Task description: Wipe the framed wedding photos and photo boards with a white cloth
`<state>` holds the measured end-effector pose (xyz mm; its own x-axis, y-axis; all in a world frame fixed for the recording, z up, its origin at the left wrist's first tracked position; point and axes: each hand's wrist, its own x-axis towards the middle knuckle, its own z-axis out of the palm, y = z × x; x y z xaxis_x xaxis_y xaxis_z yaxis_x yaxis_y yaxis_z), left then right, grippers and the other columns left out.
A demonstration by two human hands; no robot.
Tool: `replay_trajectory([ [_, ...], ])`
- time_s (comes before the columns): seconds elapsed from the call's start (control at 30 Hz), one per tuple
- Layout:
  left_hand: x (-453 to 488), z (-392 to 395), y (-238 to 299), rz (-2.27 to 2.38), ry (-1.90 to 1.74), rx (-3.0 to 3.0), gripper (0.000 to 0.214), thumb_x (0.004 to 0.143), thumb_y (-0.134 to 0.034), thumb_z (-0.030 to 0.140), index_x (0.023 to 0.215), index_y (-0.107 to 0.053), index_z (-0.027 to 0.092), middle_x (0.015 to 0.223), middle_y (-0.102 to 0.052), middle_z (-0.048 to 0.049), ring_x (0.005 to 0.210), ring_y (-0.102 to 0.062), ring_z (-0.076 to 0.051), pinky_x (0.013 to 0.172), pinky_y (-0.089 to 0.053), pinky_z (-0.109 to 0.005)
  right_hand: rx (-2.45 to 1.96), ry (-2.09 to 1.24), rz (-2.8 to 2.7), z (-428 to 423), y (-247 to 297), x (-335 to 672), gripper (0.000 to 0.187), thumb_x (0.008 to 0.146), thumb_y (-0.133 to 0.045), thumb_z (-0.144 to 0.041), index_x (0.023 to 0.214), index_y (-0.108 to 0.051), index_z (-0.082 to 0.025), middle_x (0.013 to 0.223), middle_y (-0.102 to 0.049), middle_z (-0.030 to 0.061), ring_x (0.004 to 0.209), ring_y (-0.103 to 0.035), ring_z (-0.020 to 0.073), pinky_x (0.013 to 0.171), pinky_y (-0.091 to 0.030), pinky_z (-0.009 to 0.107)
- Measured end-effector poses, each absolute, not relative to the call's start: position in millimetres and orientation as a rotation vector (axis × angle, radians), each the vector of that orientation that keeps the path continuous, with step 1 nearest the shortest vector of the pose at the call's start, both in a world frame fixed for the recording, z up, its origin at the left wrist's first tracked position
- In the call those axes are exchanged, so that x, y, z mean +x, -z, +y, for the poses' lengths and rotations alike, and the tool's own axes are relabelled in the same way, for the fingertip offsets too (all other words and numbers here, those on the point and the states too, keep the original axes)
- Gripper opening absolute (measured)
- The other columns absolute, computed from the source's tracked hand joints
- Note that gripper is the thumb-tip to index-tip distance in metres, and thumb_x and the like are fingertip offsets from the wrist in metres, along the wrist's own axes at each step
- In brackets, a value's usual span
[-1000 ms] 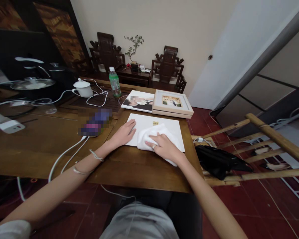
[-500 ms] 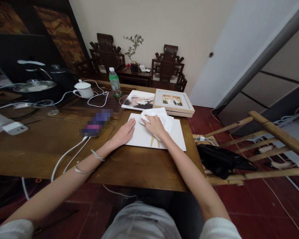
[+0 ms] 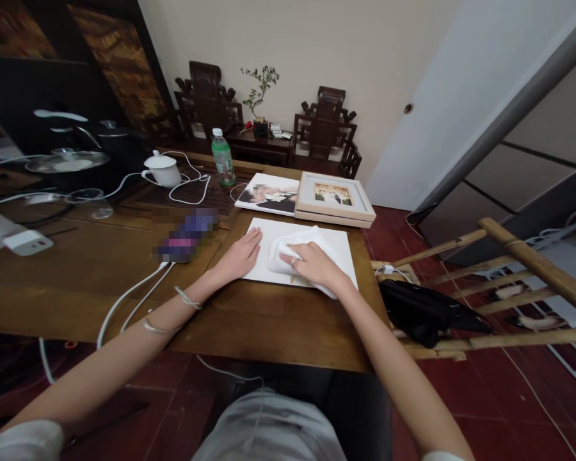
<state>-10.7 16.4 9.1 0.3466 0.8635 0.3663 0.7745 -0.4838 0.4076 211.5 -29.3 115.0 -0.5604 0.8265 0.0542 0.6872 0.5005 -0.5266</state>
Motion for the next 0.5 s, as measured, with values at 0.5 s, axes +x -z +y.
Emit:
replay_trajectory([
  [0.5,-9,14,-37,1.466,-1.325,1.635,0.056,0.1,-0.018,0.039,0.129,-0.056,0.011,0.137,-0.056,-0.0095,0.13,-0.049,-0.021,0.112,-0.034,-0.037,-1.139,-0.475,-2.559,-9,-95,149,0.026,0.096,-0.043,-0.033,0.087,-0.064,-0.021,0.083,-0.069,0.0037,0.086,-0.06,0.0224,0.096,-0.035,0.038],
])
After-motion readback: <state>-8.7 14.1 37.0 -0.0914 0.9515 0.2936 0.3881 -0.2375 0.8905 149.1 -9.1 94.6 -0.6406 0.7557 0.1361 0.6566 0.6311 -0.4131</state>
